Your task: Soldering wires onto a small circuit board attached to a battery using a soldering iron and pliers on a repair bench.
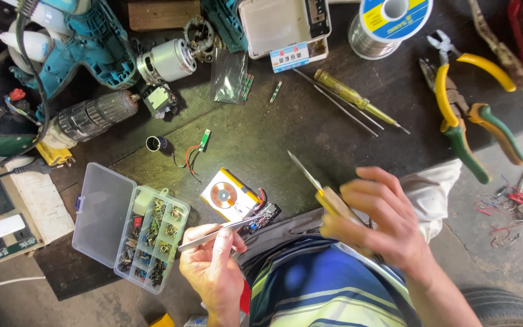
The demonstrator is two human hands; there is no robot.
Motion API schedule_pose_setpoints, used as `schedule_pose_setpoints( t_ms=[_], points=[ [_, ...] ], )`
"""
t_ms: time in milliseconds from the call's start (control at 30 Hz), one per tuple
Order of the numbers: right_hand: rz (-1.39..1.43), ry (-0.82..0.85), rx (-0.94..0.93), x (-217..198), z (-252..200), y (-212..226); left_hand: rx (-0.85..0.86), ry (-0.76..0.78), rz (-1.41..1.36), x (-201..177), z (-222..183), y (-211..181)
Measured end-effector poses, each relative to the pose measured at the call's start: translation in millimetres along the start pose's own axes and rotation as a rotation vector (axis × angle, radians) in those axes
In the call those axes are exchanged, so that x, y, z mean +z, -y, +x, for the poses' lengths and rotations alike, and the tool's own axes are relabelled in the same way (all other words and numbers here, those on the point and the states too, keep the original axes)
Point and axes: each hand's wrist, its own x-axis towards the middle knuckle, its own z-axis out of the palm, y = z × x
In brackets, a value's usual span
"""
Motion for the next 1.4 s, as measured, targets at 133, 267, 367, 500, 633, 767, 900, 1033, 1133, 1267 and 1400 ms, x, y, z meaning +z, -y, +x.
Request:
schedule_pose_setpoints(
  t_ms=[133, 267, 367, 500, 633, 767, 900, 1033, 1133, 1267, 1400],
  points=[
    [-0.045, 0.145, -0.156, -5.5, 32.4, -28.8, 0.039, 0.061, -0.034, -4.3, 0.3, 0.6],
    [-0.084, 0.374, -0.269, -8.8, 51.2, -39.5, 0.072, 0.029, -0.016, -3.1, -1.3, 0.0],
    [-0.222, 0.527, -0.322, -9.6, 58.7, -44.8, 0.093, 0.024, -0.023, -3.0, -0.7, 1.7],
    [-0.381, 0.603, -0.394, -10.9, 63.2, -47.1, 0.091, 0.033, -0.054, -6.3, 0.4, 3.4],
    [-0.417, 0.641, -0.411, -17.6, 62.4, -42.2, 0.089, 0.021, -0.075, -8.9, 1.0, 7.7],
    [-0.303, 0.68, -0.28, -26.6, 49.0, -39.7, 0.077, -0.001, -0.074, -11.0, 1.4, 11.5],
    [-0.165, 0.611, -0.107, -41.2, 38.0, -28.7, 0.114, 0.023, -0.103, -5.2, 2.9, 3.1],
    [-0.124, 0.376, -0.05, -39.1, 10.6, -1.0, 0.091, 0.003, -0.127, -10.3, -8.5, 2.3],
    [0.03, 0.073, 0.151, -24.0, -12.3, 20.2, 0.162, 0.114, -0.148, 2.9, -23.2, -20.1],
    [0.486, 0.083, 0.368, -13.4, 1.6, 46.4, 0.421, 0.379, 0.124, 17.0, -33.6, -45.5],
    [0.741, 0.143, 0.595, -10.2, 2.9, 54.2, 0.681, 0.528, 0.48, 11.7, -32.5, -42.3]
  ],
)
